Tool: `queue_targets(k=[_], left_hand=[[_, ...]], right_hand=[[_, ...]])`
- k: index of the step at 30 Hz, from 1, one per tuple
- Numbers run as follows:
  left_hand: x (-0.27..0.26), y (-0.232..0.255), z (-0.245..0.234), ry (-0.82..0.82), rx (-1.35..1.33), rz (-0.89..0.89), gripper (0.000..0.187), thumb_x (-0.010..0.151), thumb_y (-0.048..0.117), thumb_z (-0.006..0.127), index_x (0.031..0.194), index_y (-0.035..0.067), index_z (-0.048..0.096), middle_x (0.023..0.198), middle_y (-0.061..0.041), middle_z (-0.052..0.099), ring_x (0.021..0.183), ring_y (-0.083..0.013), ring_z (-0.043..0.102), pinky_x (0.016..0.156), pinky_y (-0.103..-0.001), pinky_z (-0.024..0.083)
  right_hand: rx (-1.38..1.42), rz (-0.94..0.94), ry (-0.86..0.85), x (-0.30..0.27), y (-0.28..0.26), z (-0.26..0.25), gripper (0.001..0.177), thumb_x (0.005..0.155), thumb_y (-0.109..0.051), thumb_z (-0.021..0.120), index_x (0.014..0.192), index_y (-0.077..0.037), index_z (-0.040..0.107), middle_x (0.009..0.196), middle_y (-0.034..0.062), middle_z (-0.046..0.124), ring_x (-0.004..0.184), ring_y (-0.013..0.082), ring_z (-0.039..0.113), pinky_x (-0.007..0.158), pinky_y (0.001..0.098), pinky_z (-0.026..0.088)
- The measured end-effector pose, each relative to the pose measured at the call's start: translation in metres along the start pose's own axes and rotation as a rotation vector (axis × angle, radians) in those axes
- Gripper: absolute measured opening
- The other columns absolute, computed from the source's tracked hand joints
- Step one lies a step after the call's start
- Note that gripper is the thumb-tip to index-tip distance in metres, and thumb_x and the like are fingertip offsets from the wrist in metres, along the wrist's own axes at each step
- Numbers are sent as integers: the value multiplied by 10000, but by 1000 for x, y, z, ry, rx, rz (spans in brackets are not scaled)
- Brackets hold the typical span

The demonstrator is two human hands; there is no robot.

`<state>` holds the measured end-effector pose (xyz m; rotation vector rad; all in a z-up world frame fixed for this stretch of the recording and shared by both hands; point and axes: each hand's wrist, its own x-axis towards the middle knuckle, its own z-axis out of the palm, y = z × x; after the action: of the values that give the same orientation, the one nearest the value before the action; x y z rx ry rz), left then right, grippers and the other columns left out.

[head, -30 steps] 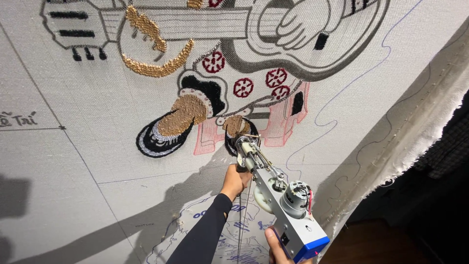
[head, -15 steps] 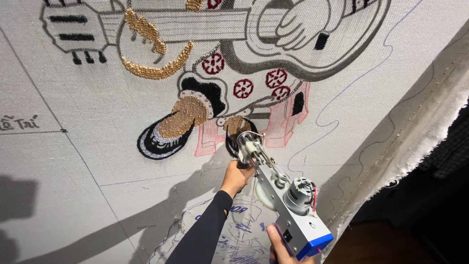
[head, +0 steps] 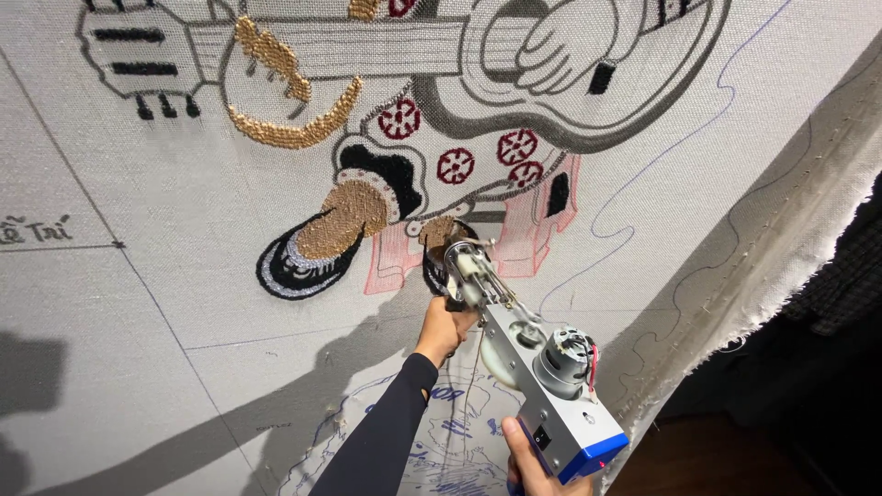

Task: The person uses a tufting gun to create a pattern on a rug canvas held in a vertical frame.

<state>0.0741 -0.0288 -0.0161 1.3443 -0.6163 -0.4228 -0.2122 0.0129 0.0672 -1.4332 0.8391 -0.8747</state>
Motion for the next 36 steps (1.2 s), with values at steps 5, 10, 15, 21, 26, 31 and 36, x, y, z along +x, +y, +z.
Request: queue_targets(k=[5,10,15,21,26,31,36], left_hand=[[-3,19,1,15,-1,-5,338,788,170,816,1037,26,638,827,-6,691,544,-95,568,473,-281,471],[1,22,4,-30,-7,-19,257,856,189,815,926,-30,700,778,-40,675,546,-94,528,484,-273,443],[22,-3,0,-44,36,135,264,839,176,835,938,-14,681,786,-71,703,552,-95,576,487,-271,466],[51,-29,1,-25,-209,-50,238,911,136,626,1055,-53,616,863,-118,734,573,-137,627,439,-297,462],[40,-5,4,9,-7,27,305,923,122,714,1132,-48,569,857,-145,682,613,-143,614,479,-297,484],[14,33,9,2,28,30,289,900,133,723,1097,-45,608,824,-107,677,590,-132,587,488,-304,478],[7,40,7,-58,-31,76,229,832,85,735,997,-43,642,791,-30,685,565,-129,595,498,-306,510]], right_hand=[[32,8,-10,-2,-9,3,274,780,-49,832,941,51,635,545,127,593,353,203,519,352,354,408],[53,7,4,-4,-16,2,275,765,-39,824,941,47,631,565,121,599,369,202,520,360,357,416],[54,-9,-30,-3,-26,2,266,762,-39,811,934,38,623,565,121,598,376,209,530,367,363,429],[35,4,-66,2,-24,1,239,791,-56,799,912,49,621,568,118,588,394,207,530,382,361,438],[33,21,-77,2,-26,-2,227,813,-78,788,910,48,626,555,122,571,397,208,523,392,364,435],[28,20,-102,2,-32,-7,217,812,-80,771,914,51,631,544,121,568,389,210,527,388,364,436],[15,-20,-106,6,-24,-20,250,800,-86,797,952,55,658,518,128,577,357,221,528,373,359,424]])
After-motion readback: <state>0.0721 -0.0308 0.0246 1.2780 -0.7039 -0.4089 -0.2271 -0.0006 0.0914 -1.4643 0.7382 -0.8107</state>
